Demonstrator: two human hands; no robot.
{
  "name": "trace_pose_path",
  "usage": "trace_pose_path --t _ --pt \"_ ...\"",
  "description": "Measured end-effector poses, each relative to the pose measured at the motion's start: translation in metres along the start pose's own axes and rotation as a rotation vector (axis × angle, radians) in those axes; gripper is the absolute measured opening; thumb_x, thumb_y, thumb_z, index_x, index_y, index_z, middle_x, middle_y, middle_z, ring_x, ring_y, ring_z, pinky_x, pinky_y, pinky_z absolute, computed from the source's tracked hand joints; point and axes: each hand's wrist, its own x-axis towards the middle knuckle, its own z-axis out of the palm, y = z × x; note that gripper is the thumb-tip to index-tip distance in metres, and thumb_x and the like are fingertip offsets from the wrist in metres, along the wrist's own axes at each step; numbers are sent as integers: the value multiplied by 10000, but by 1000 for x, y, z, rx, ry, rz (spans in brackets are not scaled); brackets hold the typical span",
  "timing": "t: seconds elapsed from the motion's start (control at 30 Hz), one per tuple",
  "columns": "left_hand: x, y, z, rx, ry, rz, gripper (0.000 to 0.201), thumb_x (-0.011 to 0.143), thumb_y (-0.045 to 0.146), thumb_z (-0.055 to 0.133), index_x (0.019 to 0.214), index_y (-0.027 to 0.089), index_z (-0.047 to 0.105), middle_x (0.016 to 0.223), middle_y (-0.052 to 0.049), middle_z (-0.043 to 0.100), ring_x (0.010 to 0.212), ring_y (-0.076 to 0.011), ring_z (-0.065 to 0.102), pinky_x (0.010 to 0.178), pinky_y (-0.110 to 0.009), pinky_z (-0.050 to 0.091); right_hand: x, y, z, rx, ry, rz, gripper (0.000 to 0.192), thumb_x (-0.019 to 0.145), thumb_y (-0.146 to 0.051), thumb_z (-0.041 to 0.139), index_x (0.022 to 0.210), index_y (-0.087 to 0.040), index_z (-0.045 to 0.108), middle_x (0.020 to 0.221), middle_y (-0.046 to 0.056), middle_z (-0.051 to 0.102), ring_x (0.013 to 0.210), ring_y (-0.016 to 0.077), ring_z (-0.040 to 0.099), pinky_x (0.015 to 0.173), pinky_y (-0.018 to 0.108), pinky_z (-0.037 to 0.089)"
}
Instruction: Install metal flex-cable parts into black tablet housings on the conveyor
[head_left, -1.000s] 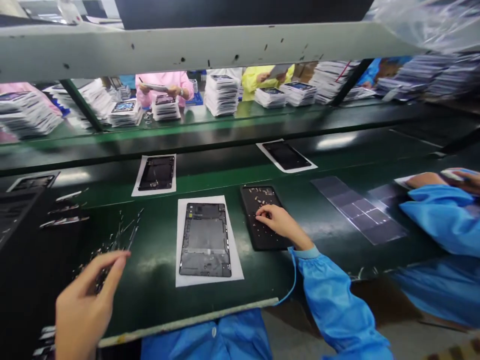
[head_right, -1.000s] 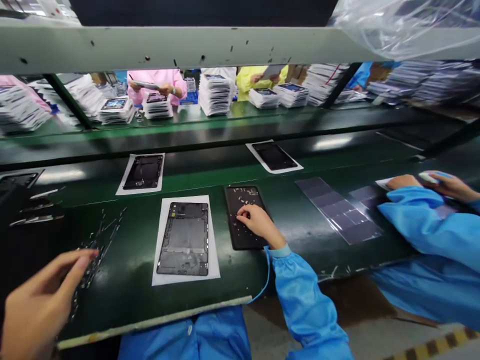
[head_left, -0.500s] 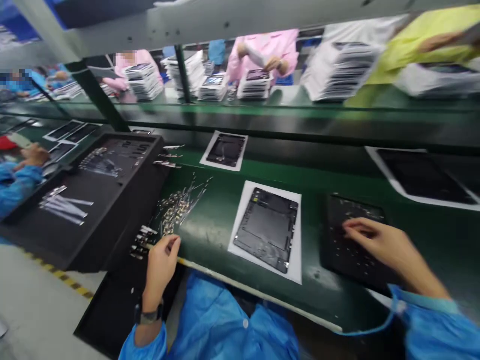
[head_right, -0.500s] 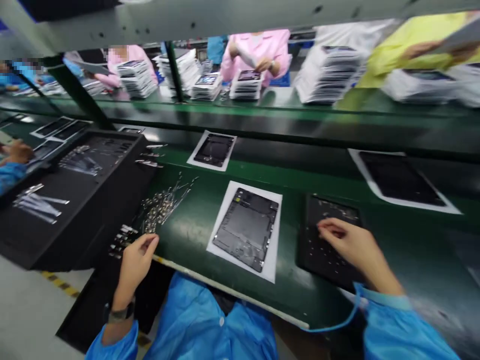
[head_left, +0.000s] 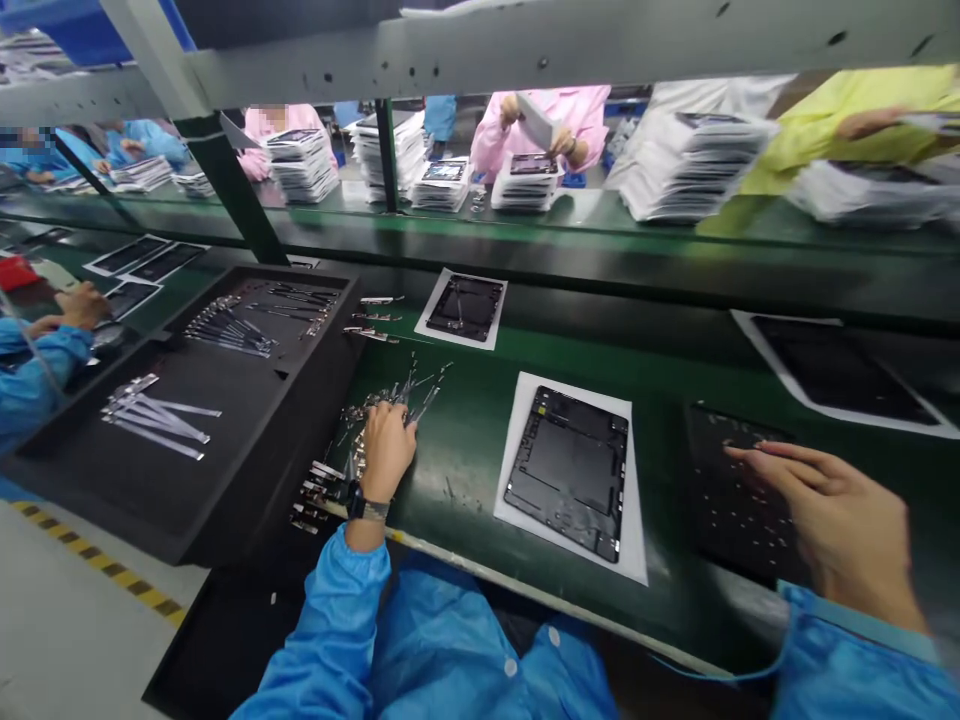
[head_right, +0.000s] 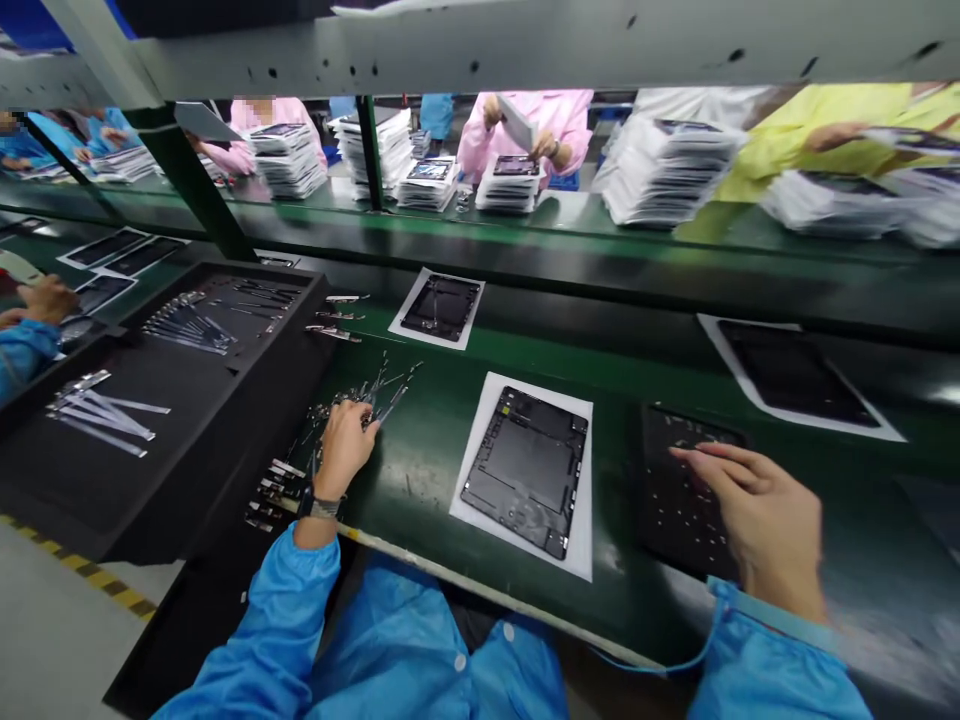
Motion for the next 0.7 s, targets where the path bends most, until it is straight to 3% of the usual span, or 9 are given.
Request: trace_pose_path --t 0.07,0.17,0.3,0.43,0.53,0.7 --pt "-12 -4 -13 -20 38 3 159 877 157 603 1019 145 674 1023 -122 672 1019 -287 608 889 -387 487 -2 -7 9 17 -33 15 361 349 -332 767 673 -205 670 742 55 712 829 224 687 707 289 542" --pt "-56 -19 -32 -46 69 -23 168 922 192 541 1034 171 664 997 -89 683 947 -251 649 816 -346 507 -6 -16 21 35 -77 37 383 339 -345 787 685 -209 693 730 39 722 843 228 689 754 292 540" --pt "-108 -28 -36 92 -77 -186 288 937 221 520 1181 129 642 923 -89 720 834 -242 699 714 -319 509 -2 -14 31 -13 -124 26 362 337 -359 778 658 -217 686 668 28 705 766 213 669 789 313 525" --pt "-112 -21 -24 251 -184 -338 453 973 303 472 1350 65 549 929 -139 747 842 -276 716 693 -331 501 4 -3 36 -23 -209 8 342 339 -370 767 626 -219 659 631 24 677 717 216 655 813 352 525" --pt "-107 -14 -16 280 -157 -423 453 986 332 445 1334 71 573 980 -164 748 877 -281 716 707 -326 488 3 2 36 -5 -295 -16 340 368 -392 783 630 -221 652 695 38 701 797 252 676 917 406 511" --pt "-112 -9 -10 229 -43 -477 383 973 313 460 1234 99 642 794 -124 731 796 -275 711 666 -314 462 -1 6 35 65 -410 -15 402 401 -441 852 676 -209 671 802 63 749 929 295 696 999 445 492"
